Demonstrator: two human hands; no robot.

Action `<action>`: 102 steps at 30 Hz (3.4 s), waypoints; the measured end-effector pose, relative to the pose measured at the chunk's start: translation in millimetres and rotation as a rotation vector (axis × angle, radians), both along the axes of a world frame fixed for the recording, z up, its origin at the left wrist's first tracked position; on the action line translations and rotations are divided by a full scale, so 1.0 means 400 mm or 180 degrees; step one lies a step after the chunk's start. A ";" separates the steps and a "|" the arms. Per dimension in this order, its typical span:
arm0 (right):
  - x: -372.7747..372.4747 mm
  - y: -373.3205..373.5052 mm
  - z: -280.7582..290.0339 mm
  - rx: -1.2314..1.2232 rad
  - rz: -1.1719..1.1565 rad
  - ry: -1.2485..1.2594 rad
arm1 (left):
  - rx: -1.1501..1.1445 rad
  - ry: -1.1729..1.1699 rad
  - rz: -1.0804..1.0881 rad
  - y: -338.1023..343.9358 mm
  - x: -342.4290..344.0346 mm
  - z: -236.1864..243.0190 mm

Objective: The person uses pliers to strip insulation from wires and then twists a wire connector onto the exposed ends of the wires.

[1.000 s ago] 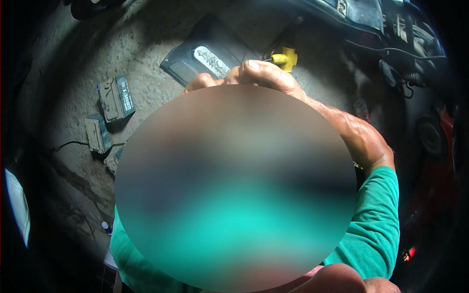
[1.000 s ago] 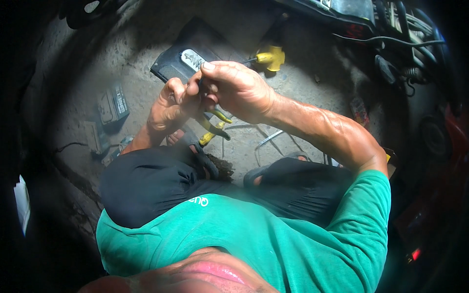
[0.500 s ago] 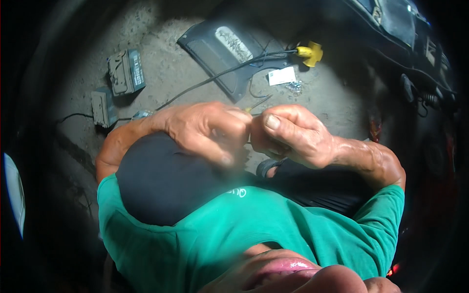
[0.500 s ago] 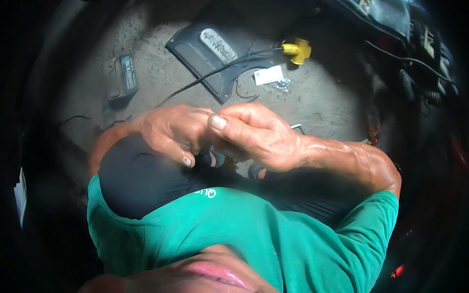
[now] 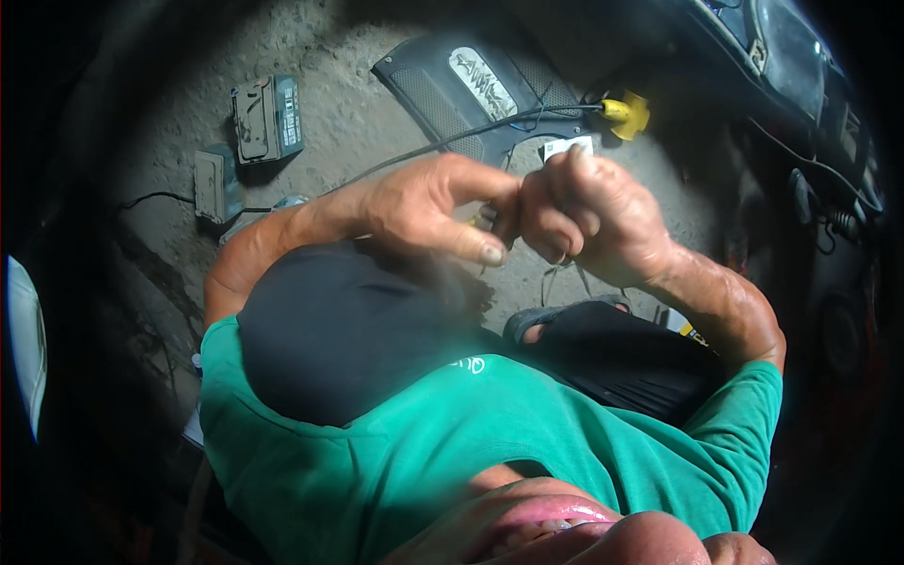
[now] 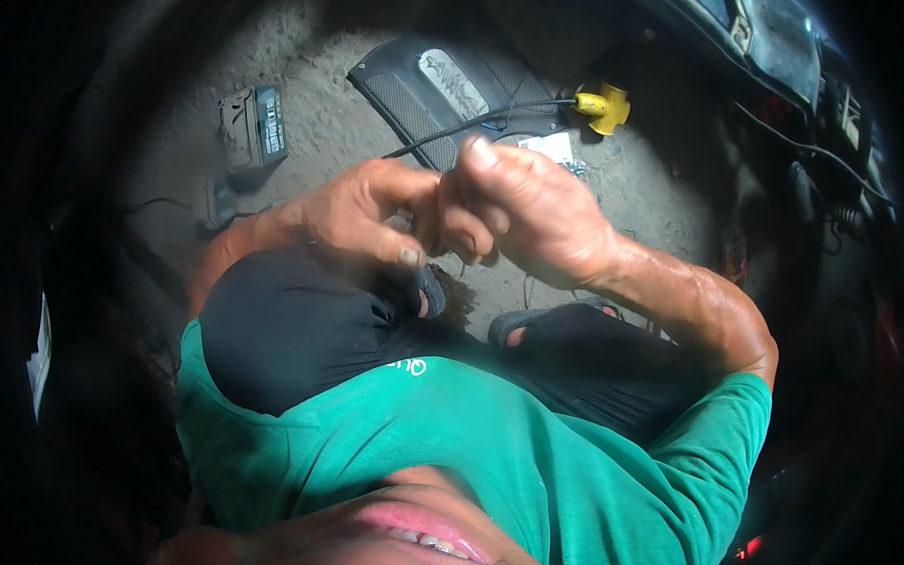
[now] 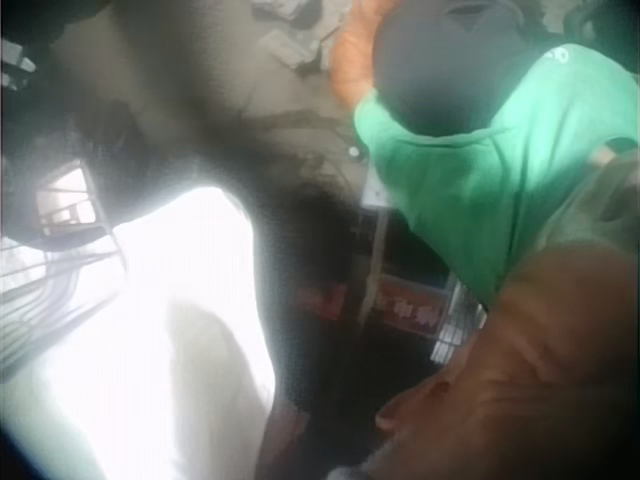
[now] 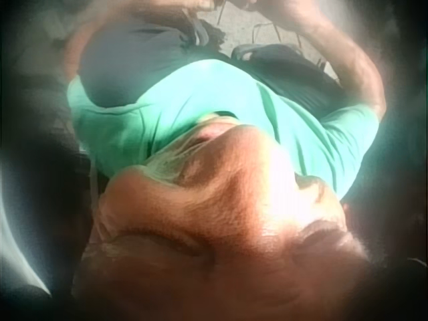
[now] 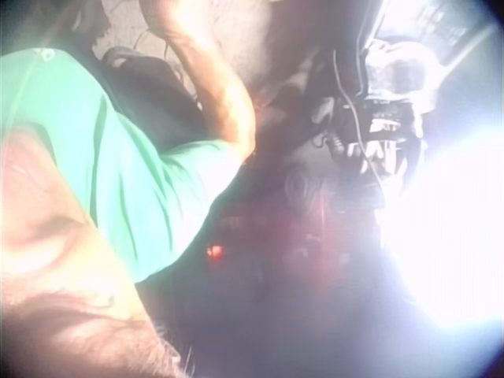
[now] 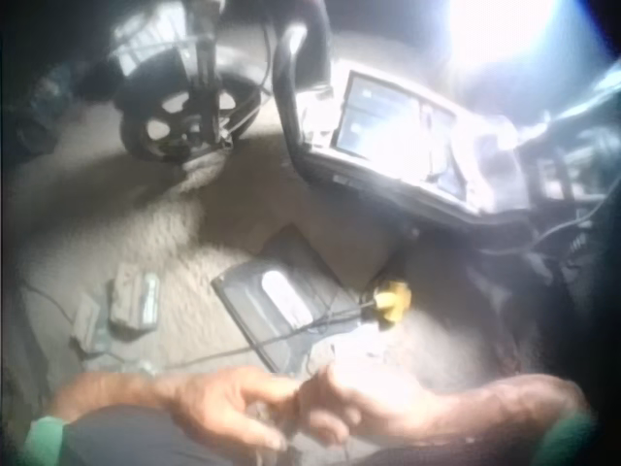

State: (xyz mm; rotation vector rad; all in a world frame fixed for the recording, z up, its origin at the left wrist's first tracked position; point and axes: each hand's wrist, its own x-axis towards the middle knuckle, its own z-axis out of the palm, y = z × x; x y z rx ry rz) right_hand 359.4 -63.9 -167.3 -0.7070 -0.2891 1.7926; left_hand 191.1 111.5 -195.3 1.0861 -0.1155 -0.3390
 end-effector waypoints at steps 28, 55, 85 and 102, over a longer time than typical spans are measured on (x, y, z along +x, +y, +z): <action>0.258 -0.078 0.045 -0.0355 -0.1159 -0.0127 | -0.0368 0.0747 0.2437 0.112 -0.243 -0.037; 0.081 -0.040 0.064 0.2738 0.0004 -0.4639 | 0.1123 0.1303 0.0224 -0.038 -0.002 -0.098; 0.006 0.023 0.023 0.3099 -0.0018 -0.4776 | 0.2048 0.0297 0.0724 -0.082 -0.001 -0.102; 0.012 -0.015 0.020 0.2866 0.0416 -0.4229 | 0.1302 0.0004 0.0959 -0.100 -0.009 -0.124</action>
